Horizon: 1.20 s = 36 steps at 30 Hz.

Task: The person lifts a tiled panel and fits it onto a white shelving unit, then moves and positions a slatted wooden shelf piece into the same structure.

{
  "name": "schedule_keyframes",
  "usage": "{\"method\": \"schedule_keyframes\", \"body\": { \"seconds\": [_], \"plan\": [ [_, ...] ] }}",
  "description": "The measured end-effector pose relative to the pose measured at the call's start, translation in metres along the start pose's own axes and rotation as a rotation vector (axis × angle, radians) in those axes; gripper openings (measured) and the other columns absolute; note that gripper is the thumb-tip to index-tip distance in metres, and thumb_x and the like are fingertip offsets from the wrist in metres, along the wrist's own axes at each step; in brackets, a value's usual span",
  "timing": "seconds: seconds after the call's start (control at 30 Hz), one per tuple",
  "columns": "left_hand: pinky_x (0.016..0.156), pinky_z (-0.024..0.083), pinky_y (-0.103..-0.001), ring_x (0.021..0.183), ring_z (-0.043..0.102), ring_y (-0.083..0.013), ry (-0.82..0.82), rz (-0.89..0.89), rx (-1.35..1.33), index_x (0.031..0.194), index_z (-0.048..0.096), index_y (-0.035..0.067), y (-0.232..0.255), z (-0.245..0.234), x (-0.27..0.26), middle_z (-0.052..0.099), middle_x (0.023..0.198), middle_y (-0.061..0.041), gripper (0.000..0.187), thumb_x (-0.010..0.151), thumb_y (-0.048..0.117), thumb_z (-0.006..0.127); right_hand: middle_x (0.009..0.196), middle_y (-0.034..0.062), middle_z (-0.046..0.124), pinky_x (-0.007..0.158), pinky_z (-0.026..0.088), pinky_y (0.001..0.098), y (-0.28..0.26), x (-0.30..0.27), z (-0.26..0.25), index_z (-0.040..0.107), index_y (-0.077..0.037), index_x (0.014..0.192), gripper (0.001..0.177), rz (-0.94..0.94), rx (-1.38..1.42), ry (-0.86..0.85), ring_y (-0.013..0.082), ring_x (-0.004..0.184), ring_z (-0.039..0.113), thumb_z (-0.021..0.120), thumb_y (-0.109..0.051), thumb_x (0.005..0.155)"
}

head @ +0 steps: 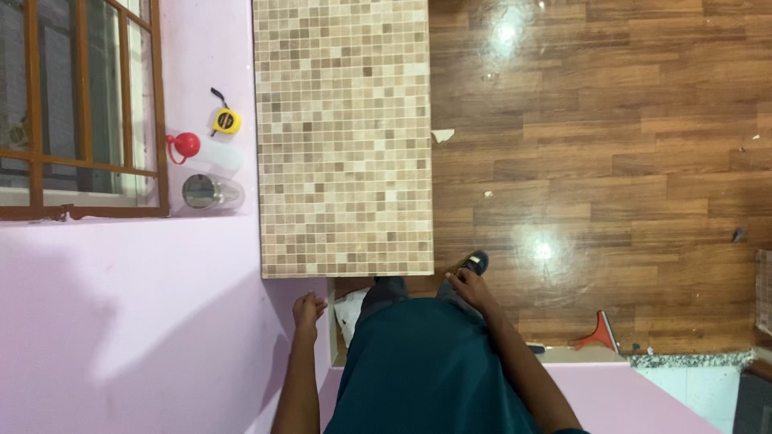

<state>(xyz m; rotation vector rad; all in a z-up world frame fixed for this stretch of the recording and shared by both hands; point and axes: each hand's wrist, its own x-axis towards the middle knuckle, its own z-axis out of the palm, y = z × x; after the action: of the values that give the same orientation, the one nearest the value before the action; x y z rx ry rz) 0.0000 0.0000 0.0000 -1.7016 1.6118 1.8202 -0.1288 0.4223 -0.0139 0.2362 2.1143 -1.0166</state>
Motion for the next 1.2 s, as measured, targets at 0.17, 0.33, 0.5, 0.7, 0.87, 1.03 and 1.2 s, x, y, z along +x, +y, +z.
{"method": "schedule_keyframes", "body": {
  "seconds": [0.17,0.33,0.5,0.7,0.87,1.03,1.2],
  "plan": [
    [0.065,0.051,-0.034,0.077,0.070,-0.0210,-0.066,-0.022,0.040,0.112,0.063,0.000,-0.031,0.063,-0.046,0.072,0.091,-0.013,0.033,0.100,0.029,0.060,0.081,0.0147,0.073,0.068,0.058,0.0352,0.048,-0.013,-0.067,0.067,0.003,0.094,0.049,0.004,0.199,0.130,0.0215,0.074,0.072,0.066,-0.046,0.093],
    [0.071,0.053,-0.034,0.083,0.070,-0.0198,-0.155,-0.025,0.223,0.116,0.062,0.007,-0.047,0.142,-0.088,0.074,0.097,-0.012,0.033,0.098,0.035,0.061,0.083,0.0124,0.074,0.068,0.056,0.0330,0.110,-0.041,-0.130,0.068,0.001,0.098,0.040,0.075,0.270,0.182,0.0193,0.075,0.071,0.069,-0.039,0.093],
    [0.081,0.053,-0.035,0.095,0.068,-0.0251,-0.215,0.115,0.673,0.115,0.068,0.004,-0.055,0.207,-0.118,0.072,0.105,-0.013,0.042,0.100,0.042,0.062,0.074,0.0184,0.070,0.059,0.052,0.0355,0.171,-0.089,-0.187,0.070,0.011,0.087,0.044,0.107,0.182,0.181,0.0220,0.065,0.067,0.071,-0.033,0.097],
    [0.087,0.053,-0.035,0.099,0.068,-0.0251,-0.548,0.396,0.763,0.114,0.069,0.002,-0.033,0.297,-0.115,0.073,0.105,-0.013,0.047,0.096,0.045,0.065,0.077,0.0143,0.071,0.059,0.053,0.0332,0.215,-0.110,-0.223,0.067,0.006,0.093,0.039,0.334,0.542,0.404,0.0199,0.066,0.067,0.072,-0.033,0.093],
    [0.089,0.050,-0.034,0.100,0.065,-0.0204,-0.552,0.349,0.914,0.120,0.068,0.006,0.002,0.362,-0.100,0.071,0.108,-0.009,0.046,0.095,0.045,0.063,0.081,0.0184,0.072,0.067,0.056,0.0378,0.213,-0.097,-0.217,0.068,0.007,0.095,0.048,0.364,0.572,0.381,0.0247,0.073,0.068,0.069,-0.041,0.095],
    [0.090,0.052,-0.035,0.100,0.067,-0.0227,-0.597,0.274,0.849,0.124,0.064,0.005,0.041,0.417,-0.084,0.073,0.110,-0.012,0.046,0.099,0.043,0.058,0.087,0.0153,0.073,0.074,0.055,0.0408,0.192,-0.067,-0.214,0.073,0.003,0.100,0.053,0.386,0.370,0.425,0.0245,0.081,0.069,0.067,-0.050,0.092],
    [0.087,0.054,-0.039,0.098,0.069,-0.0263,-0.516,0.184,0.858,0.125,0.065,0.004,0.090,0.468,-0.065,0.072,0.110,-0.013,0.044,0.099,0.039,0.057,0.080,0.0174,0.074,0.069,0.055,0.0428,0.173,-0.023,-0.250,0.075,0.004,0.094,0.053,0.430,0.411,0.451,0.0268,0.075,0.070,0.065,-0.048,0.093]
  ]
}}
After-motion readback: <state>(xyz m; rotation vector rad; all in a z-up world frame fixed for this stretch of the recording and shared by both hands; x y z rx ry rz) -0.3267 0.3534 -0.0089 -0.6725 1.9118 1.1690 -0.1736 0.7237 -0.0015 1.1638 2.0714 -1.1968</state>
